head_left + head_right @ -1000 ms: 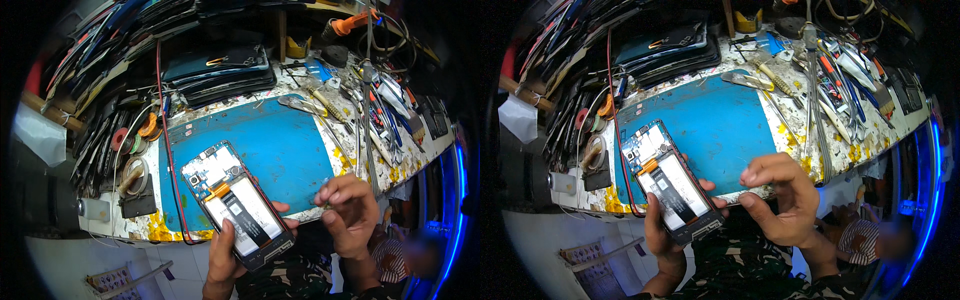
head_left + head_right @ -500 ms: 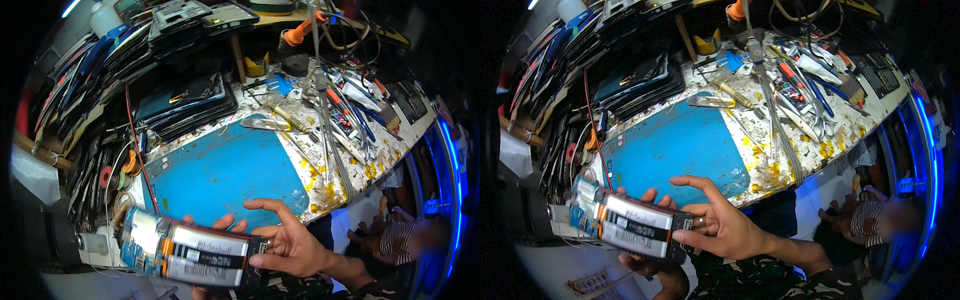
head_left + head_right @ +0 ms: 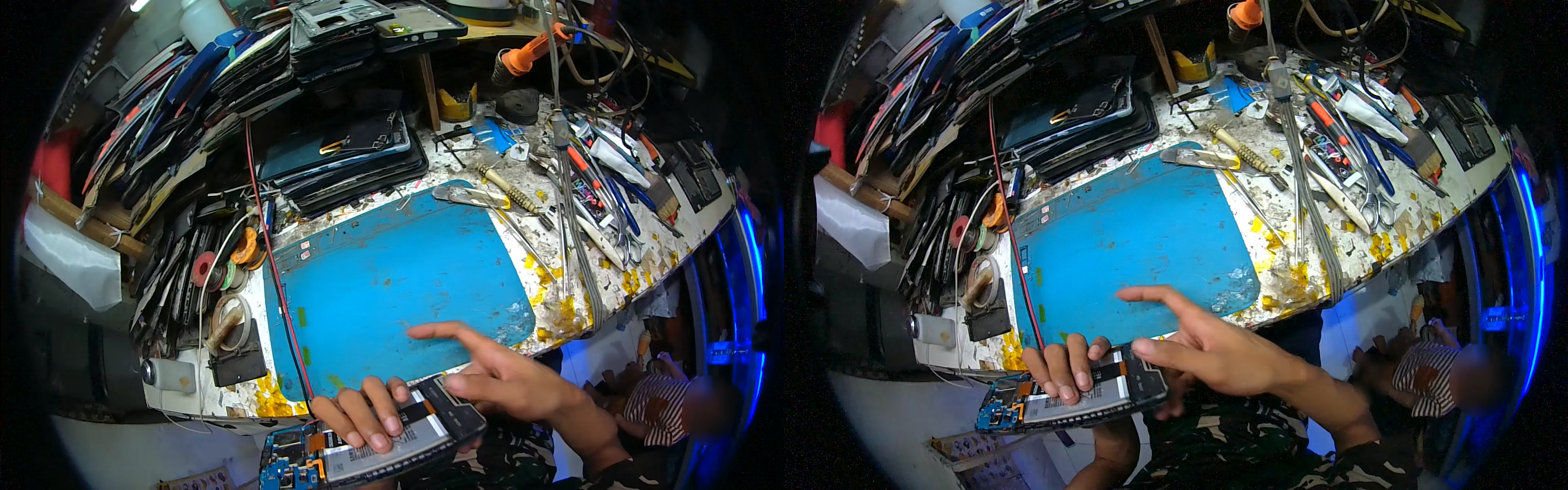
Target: The person disassembles a smartphone by removing screws and prying open the back cover. They remove the battery and other internal components, then place a new battery into the phone and begin reassembly.
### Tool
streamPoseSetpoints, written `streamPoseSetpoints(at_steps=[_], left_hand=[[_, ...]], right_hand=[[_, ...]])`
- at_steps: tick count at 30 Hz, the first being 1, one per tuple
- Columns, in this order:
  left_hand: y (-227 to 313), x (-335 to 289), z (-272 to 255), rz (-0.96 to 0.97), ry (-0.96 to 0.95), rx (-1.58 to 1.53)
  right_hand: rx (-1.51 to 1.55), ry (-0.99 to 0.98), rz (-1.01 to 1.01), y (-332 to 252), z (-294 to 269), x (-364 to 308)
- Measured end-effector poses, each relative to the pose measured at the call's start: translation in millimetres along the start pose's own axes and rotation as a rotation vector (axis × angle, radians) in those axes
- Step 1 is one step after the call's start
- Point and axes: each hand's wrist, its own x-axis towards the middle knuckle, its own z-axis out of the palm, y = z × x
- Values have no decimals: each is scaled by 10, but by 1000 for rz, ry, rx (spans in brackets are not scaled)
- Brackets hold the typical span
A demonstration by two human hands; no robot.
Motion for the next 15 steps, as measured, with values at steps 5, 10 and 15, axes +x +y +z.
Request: streamPoseSetpoints(at_steps=[5, 10, 15], left_hand=[[28, -19, -27, 51, 99, 43], [17, -84, -46, 56, 126, 15], [23, -113, -65, 63, 171, 67]], right_hand=[[-990, 616, -548, -273, -6, -276], [-1617, 990, -675, -407, -368, -84], [-1608, 1088, -659, -400, -550, -66]])
